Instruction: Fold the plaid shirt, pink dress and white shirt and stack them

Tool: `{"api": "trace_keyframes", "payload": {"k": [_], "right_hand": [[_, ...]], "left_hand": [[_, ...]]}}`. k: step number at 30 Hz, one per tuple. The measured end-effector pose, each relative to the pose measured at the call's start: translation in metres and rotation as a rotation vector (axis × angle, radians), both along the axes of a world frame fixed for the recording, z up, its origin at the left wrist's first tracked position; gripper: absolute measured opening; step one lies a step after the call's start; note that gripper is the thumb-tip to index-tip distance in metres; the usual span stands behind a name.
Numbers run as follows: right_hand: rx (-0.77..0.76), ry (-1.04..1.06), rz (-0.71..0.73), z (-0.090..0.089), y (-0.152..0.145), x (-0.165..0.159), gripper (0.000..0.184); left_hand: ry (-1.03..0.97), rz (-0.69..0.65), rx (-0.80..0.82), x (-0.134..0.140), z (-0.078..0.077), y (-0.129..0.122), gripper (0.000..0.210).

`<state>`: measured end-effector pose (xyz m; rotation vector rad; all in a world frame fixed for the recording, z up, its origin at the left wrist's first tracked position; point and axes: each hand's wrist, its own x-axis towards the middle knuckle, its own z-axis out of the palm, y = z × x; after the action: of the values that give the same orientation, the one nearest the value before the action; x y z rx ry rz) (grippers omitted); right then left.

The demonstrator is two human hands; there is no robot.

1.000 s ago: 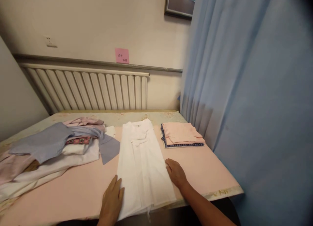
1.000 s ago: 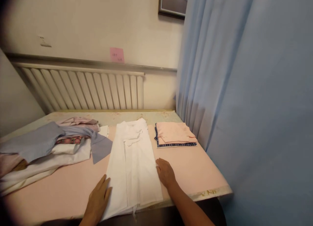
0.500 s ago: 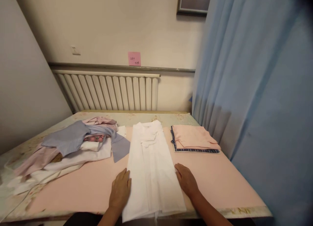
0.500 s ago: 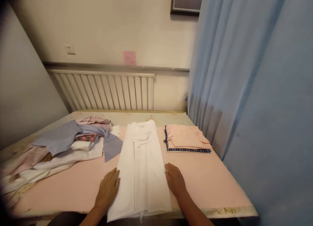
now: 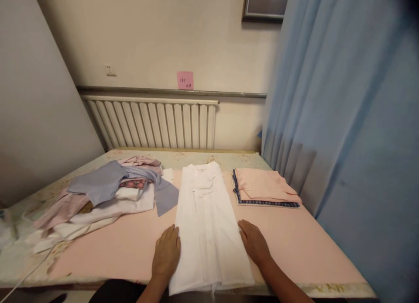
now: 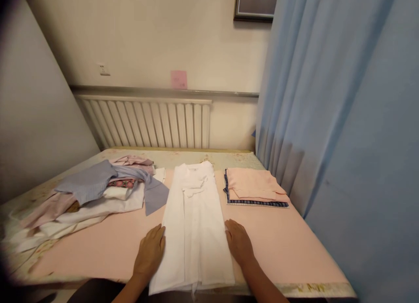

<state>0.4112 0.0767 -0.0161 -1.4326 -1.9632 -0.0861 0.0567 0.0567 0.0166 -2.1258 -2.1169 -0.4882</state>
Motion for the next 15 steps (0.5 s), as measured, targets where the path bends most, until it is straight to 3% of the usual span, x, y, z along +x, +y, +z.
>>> {"api": "trace_keyframes", "payload": {"k": [15], "right_hand": [[0.025,-0.007,-0.002,0.0042,-0.0009,-0.0024,0.033]], "left_hand": [[0.012,0.012,0.010,-0.0018,-0.0045,0.0012,0.041]]}}
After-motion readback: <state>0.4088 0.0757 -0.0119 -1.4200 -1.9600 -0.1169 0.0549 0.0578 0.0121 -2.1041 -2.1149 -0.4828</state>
